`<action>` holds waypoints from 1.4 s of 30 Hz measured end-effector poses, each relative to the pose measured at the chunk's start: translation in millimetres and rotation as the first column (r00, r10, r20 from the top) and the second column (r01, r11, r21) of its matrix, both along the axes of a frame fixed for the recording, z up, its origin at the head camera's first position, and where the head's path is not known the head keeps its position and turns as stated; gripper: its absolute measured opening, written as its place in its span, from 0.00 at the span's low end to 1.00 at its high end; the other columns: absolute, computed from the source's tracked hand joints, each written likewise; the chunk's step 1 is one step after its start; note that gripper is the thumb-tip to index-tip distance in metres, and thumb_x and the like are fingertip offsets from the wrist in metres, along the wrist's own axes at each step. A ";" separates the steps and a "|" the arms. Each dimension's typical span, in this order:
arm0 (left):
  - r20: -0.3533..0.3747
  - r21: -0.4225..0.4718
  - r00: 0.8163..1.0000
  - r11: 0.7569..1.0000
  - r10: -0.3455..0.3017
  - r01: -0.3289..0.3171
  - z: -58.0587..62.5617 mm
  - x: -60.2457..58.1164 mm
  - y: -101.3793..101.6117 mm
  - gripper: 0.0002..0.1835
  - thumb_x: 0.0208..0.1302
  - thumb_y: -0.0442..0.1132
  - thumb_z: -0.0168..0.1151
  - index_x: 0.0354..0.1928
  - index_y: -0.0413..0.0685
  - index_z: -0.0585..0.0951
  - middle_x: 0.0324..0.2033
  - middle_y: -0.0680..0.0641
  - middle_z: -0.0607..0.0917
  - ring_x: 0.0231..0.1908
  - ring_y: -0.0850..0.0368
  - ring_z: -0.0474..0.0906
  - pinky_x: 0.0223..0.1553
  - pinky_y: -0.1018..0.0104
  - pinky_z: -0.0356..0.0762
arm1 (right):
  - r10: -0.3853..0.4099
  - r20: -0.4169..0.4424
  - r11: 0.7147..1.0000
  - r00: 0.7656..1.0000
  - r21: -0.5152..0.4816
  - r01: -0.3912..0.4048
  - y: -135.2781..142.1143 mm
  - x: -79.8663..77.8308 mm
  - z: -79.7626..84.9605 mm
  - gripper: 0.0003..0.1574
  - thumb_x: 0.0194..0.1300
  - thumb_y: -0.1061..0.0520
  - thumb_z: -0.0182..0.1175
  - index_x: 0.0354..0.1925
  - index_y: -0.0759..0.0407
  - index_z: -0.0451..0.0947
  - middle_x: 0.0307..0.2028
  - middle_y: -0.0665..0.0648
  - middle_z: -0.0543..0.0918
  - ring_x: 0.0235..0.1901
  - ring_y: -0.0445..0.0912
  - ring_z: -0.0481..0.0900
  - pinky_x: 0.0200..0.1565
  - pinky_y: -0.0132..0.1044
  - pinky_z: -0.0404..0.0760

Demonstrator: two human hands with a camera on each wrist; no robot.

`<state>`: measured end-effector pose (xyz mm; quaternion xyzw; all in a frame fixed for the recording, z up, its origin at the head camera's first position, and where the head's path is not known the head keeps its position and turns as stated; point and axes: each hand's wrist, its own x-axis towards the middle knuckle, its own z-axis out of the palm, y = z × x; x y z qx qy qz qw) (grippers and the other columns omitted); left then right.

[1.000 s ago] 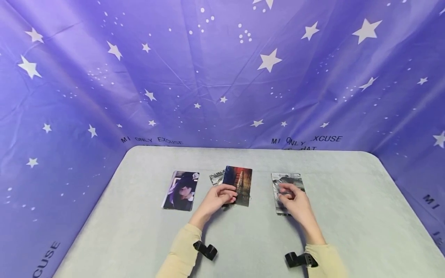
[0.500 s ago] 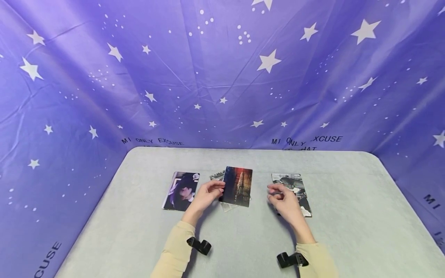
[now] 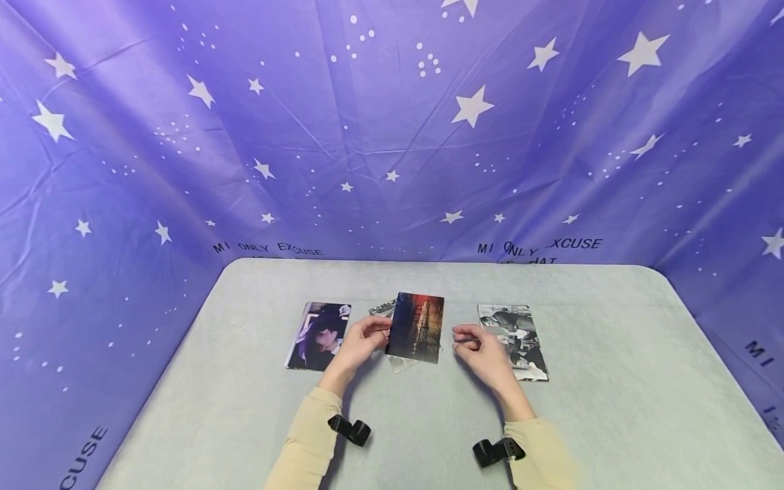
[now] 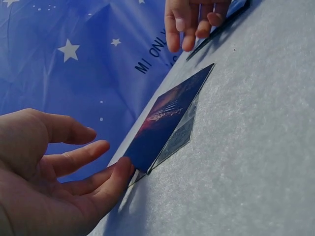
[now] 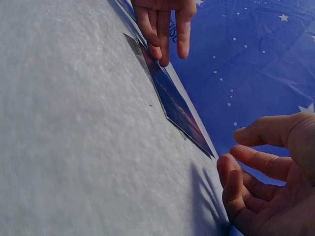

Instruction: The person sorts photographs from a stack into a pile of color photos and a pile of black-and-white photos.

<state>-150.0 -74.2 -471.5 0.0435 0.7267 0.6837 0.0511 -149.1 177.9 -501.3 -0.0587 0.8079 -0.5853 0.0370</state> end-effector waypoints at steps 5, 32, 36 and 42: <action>0.003 0.031 1.000 1.000 0.002 -0.003 -3.6 -1.7 -0.9 0.17 0.57 0.19 0.49 0.49 0.15 0.72 0.45 0.20 0.76 0.47 0.26 0.73 0.49 0.46 0.75 | 0.010 -0.008 1.000 1.000 0.015 -0.010 -8.7 -3.2 -4.7 0.25 0.59 0.71 0.62 0.55 0.78 0.71 0.48 0.73 0.79 0.41 0.51 0.81 0.41 0.28 0.77; 0.118 0.192 0.993 0.980 0.029 -0.051 -39.1 -9.8 -5.0 0.17 0.59 0.21 0.51 0.51 0.20 0.72 0.43 0.26 0.80 0.35 0.59 0.79 0.45 0.63 0.79 | -0.063 0.067 0.992 0.996 -0.107 0.070 -25.0 -3.3 -4.9 0.32 0.57 0.74 0.58 0.62 0.75 0.66 0.49 0.73 0.77 0.36 0.40 0.78 0.36 0.26 0.75; 0.136 0.236 0.990 0.970 0.023 -0.055 -40.3 -8.1 -5.8 0.19 0.57 0.19 0.51 0.52 0.20 0.71 0.40 0.28 0.81 0.32 0.61 0.78 0.41 0.68 0.78 | -0.072 0.077 0.989 0.994 -0.124 0.081 -27.3 -2.4 -4.8 0.33 0.55 0.75 0.58 0.61 0.76 0.67 0.47 0.72 0.76 0.32 0.36 0.75 0.35 0.25 0.74; 0.135 0.243 0.991 0.969 0.020 -0.052 -41.8 -5.9 -6.9 0.22 0.53 0.19 0.58 0.52 0.21 0.71 0.36 0.36 0.82 0.32 0.62 0.78 0.38 0.72 0.76 | -0.082 0.119 0.981 0.990 -0.164 0.101 -30.7 2.4 -4.4 0.33 0.55 0.75 0.59 0.60 0.76 0.67 0.47 0.70 0.76 0.33 0.36 0.76 0.38 0.25 0.75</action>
